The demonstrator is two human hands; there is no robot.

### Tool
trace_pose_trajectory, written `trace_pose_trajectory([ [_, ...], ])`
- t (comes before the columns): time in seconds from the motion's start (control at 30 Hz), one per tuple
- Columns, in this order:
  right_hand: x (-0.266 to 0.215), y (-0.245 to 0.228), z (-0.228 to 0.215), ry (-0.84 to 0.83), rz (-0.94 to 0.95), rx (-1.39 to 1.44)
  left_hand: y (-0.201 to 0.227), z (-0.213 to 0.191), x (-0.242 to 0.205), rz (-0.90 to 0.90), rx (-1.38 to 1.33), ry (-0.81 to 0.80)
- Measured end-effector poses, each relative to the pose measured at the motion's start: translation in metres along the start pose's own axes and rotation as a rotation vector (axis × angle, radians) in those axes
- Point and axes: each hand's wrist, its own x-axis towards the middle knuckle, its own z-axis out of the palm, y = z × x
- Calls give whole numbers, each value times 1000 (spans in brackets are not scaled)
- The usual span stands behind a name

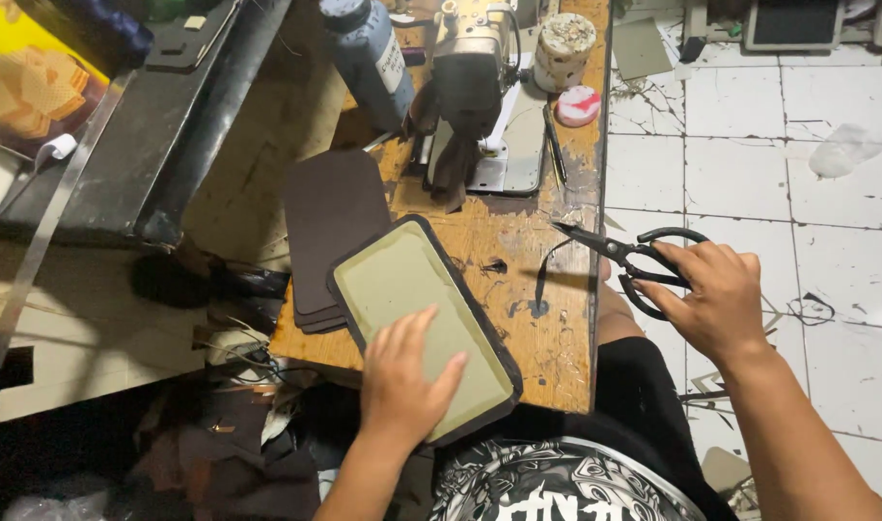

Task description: Trimming excess material from the edges of a leather piece using scissors

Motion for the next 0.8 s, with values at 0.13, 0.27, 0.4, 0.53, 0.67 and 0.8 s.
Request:
trace_pose_trajectory([
  [0.13,-15,-4,-8,35,12,34,48,33,66,84,103,-119],
  [0.27,-34,-3,-17,40,48,4,56,95,106,142,298,-138],
  [0.4,-49,-1,-26,41,113,13,38,131,123,358,74,12],
  [0.53,-56,0,-36,85,61,-56,68,79,123,-22,-181,-317],
  [0.67,-53,-10,-51,106,-33,-151,63,69,115,-134,-675,-156],
  [0.8,-43,-25,-65,107,-126,-111,64,49,100,197,-648,-98],
])
